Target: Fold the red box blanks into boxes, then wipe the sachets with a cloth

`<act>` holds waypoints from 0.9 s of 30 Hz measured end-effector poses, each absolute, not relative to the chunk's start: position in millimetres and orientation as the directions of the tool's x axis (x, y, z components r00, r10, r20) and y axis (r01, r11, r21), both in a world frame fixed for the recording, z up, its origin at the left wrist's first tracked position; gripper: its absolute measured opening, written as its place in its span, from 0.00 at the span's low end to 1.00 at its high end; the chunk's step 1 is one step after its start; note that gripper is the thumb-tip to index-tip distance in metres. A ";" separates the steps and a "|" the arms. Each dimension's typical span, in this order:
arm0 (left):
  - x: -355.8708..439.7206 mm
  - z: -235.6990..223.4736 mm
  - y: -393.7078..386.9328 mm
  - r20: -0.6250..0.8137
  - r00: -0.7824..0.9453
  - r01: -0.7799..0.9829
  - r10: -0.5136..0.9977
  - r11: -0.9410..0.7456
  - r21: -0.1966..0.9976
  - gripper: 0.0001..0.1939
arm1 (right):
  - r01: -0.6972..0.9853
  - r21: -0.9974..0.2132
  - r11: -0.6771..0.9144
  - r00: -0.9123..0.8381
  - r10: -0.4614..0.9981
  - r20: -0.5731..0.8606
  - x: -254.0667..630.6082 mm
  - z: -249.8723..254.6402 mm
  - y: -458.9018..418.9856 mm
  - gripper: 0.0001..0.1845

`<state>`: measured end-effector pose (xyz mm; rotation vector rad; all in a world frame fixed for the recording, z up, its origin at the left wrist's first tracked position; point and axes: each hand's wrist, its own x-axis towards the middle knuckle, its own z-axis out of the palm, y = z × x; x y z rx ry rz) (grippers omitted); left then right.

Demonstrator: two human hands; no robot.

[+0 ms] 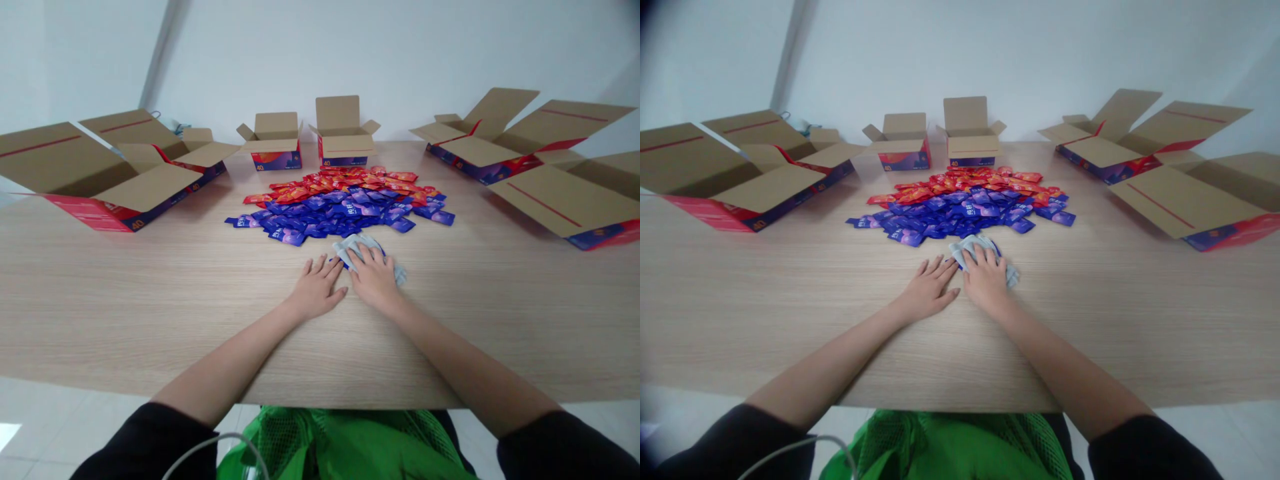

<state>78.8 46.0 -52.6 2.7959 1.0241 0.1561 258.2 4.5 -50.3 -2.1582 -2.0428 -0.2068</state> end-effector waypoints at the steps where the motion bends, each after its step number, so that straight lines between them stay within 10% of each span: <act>1: 78.7 -52.1 45.8 0.038 0.760 0.633 0.649 -0.752 0.184 0.34 | 0.998 -0.025 -0.059 0.062 0.978 0.198 260.7 -50.4 4.8 0.27; 7: 78.2 -51.5 45.4 0.000 0.762 0.636 0.647 -0.749 0.183 0.34 | 0.946 -0.040 -0.320 0.322 0.931 0.172 279.2 -51.1 11.4 0.28; 13: 77.9 -52.5 46.8 -0.019 0.757 0.645 0.653 -0.742 0.181 0.35 | 0.999 -0.014 -0.029 0.031 0.985 0.172 259.9 -52.1 7.4 0.28; 19: 78.0 -48.7 46.4 -0.042 0.765 0.637 0.642 -0.746 0.196 0.34 | 0.966 -0.043 -0.255 0.258 0.953 0.156 282.7 -50.5 6.6 0.28; 27: 77.1 -48.2 49.6 -0.055 0.774 0.626 0.630 -0.751 0.210 0.35 | 0.997 -0.055 -0.063 0.070 0.987 0.145 272.3 -49.4 -0.4 0.27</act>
